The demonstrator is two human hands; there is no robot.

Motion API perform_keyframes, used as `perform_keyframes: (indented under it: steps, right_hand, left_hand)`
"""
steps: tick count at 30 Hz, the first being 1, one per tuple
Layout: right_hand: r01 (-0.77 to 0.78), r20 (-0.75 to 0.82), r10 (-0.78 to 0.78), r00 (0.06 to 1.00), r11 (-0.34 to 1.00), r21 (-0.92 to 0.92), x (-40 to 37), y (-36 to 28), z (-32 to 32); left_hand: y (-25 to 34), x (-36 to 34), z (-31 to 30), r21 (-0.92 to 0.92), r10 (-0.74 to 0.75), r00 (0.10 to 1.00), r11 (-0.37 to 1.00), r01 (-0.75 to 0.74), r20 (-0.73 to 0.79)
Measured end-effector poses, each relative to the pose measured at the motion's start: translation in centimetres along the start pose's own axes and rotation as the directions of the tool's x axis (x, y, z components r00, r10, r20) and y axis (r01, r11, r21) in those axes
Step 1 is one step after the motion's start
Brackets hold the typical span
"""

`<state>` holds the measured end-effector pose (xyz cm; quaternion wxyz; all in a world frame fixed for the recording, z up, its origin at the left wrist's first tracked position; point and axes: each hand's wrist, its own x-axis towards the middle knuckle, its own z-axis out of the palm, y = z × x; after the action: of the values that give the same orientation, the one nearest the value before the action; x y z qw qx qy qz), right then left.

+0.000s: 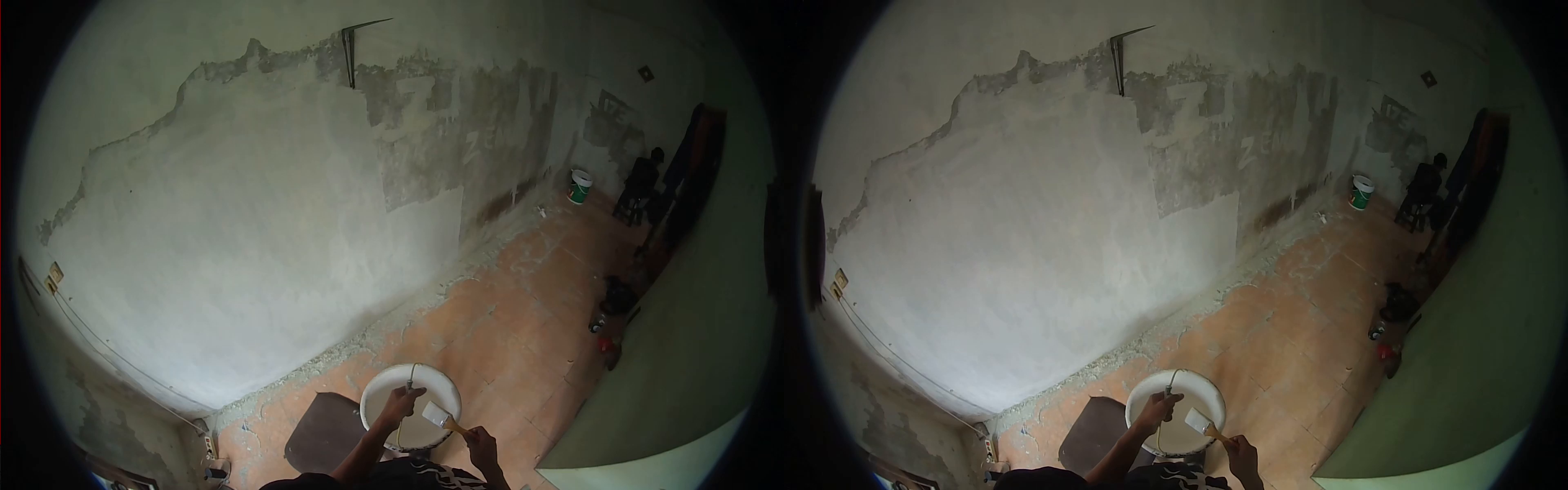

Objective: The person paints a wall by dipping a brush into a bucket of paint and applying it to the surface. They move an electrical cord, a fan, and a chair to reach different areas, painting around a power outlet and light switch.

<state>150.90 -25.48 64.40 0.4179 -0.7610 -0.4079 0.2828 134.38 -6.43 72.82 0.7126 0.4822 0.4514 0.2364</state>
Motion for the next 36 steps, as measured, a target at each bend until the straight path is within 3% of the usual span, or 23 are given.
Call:
perform_keyframes:
  steps: [6,7,9,11,13,17,19,24,28,31,33,35,36]
  right_hand:
    - [-0.122,-0.018,0.129,0.991,0.965,0.233,7.9,-1.1,0.1]
    - [-0.111,-0.009,0.117,0.993,0.965,0.236,9.3,-0.9,0.3]
    - [0.057,-0.098,-0.049,0.994,0.995,0.087,12.1,-0.1,0.6]
    - [0.134,-0.064,-0.131,0.989,0.99,0.042,15.8,1.3,0.4]
    - [-0.051,0.052,0.038,0.998,0.961,0.272,19.1,2.0,0.0]
    - [-0.078,0.2,0.009,0.98,0.938,0.338,26.4,-1.2,-3.1]
    - [-0.178,0.324,0.039,0.945,0.893,0.413,30.4,-2.2,-3.9]
    - [-0.238,0.444,0.036,0.895,0.882,0.407,37.5,-5.2,-4.0]
    - [-0.182,0.462,-0.067,0.884,0.862,0.474,41.6,-6.7,-1.5]
    - [-0.216,0.454,-0.05,0.89,0.83,0.514,43.9,-9.2,1.0]
    - [-0.222,0.443,-0.069,0.894,0.79,0.572,44.9,-11.2,2.9]
    - [-0.112,0.357,-0.183,0.916,0.739,0.665,46.1,-13.3,4.7]
    - [-0.146,0.367,-0.179,0.913,0.697,0.702,46.7,-14.1,5.9]
  left_hand:
    - [4.1,6.3,0.4,0.03,0.058,0.996,0.998,-0.056,-0.063]
    - [4.8,7.5,0.3,0.03,0.067,0.995,0.997,-0.065,-0.076]
    - [5.9,9.7,0.1,0.024,0.096,0.985,0.995,-0.094,-0.146]
    - [6.4,12.1,-0.3,0.024,0.094,0.977,0.996,-0.091,-0.191]
    - [7.4,14.3,0.1,0.024,0.076,0.968,0.997,-0.073,-0.24]
    - [9.4,17.1,1.0,-0.084,0.101,0.942,0.987,-0.134,-0.32]
    - [10.3,19.2,1.0,-0.135,0.1,0.929,0.978,-0.156,-0.357]
    - [11.1,21.7,-0.2,-0.231,0.112,0.883,0.943,-0.239,-0.456]
    - [11.9,23.5,-2.2,-0.315,0.117,0.862,0.9,-0.302,-0.494]
    - [12.6,25.2,-3.9,-0.375,0.108,0.851,0.864,-0.336,-0.515]
    - [13.8,25.8,-5.3,-0.404,0.074,0.855,0.859,-0.316,-0.513]
    - [14.5,26.4,-6.7,-0.453,0.114,0.877,0.821,-0.348,-0.466]
    - [15.1,26.7,-7.4,-0.475,0.093,0.873,0.809,-0.347,-0.48]
